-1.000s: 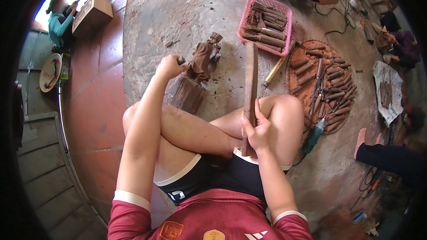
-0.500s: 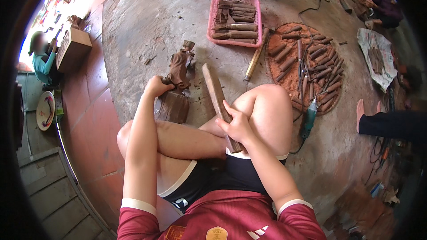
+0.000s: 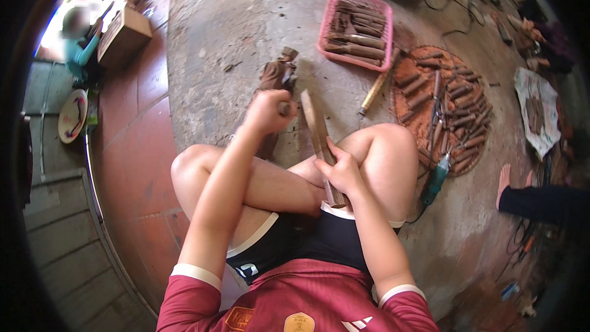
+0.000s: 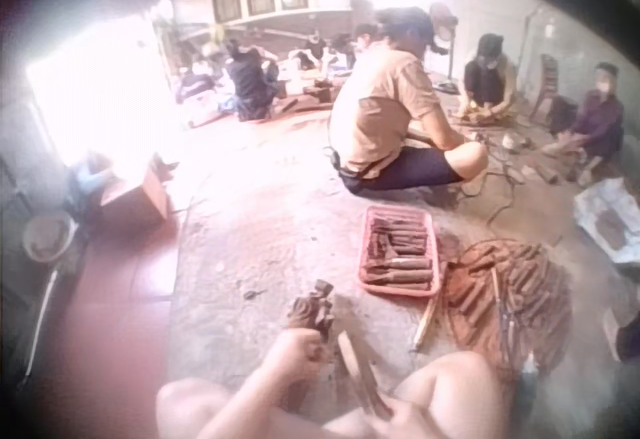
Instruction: The person sits on the floor and carves a piece of wood using a large knife. They hold the wood in their left hand and the knife in their right, repeatedly striking the wood to shape it. The person occasionally pauses to inspect the carved piece.
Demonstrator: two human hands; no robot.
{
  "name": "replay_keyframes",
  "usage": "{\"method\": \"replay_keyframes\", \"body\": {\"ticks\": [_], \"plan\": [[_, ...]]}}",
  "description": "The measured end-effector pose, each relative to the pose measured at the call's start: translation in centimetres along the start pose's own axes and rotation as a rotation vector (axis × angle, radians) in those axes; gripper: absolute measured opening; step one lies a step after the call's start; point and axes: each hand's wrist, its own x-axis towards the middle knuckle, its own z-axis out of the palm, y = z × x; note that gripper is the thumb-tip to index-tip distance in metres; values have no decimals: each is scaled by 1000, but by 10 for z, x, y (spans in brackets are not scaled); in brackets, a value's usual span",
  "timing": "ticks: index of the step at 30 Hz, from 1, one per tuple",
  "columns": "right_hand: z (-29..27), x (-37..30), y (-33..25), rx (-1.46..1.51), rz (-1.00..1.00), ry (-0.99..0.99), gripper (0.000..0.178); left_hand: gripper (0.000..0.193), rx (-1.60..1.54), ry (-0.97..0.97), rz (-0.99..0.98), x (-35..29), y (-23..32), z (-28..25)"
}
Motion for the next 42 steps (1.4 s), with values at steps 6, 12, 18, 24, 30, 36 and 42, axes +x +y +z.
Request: {"method": "replay_keyframes", "body": {"ticks": [6, 12, 18, 24, 30, 36, 42], "plan": [[2, -2, -27, -5, 53, -69, 71, 24, -12, 25, 68, -12, -9, 32], [0, -2, -20, 82, 151, -90, 73, 41, -130, 266, 31, -9, -9, 45], [0, -1, -23, 124, 154, -97, 73, 38, -40, 595, -144, 3, 0, 49], [-1, -3, -22, 144, 178, -90, 72, 38, -2, 552, -150, 7, -4, 55], [0, -3, -29, 166, 193, -94, 72, 37, 20, 496, -110, 9, -8, 55], [-2, -2, -20, 196, 180, -81, 72, 35, 90, 414, 72, -2, -15, 58], [-1, -4, -29, 227, 243, -76, 73, 30, 138, 363, 107, -8, -15, 47]]}}
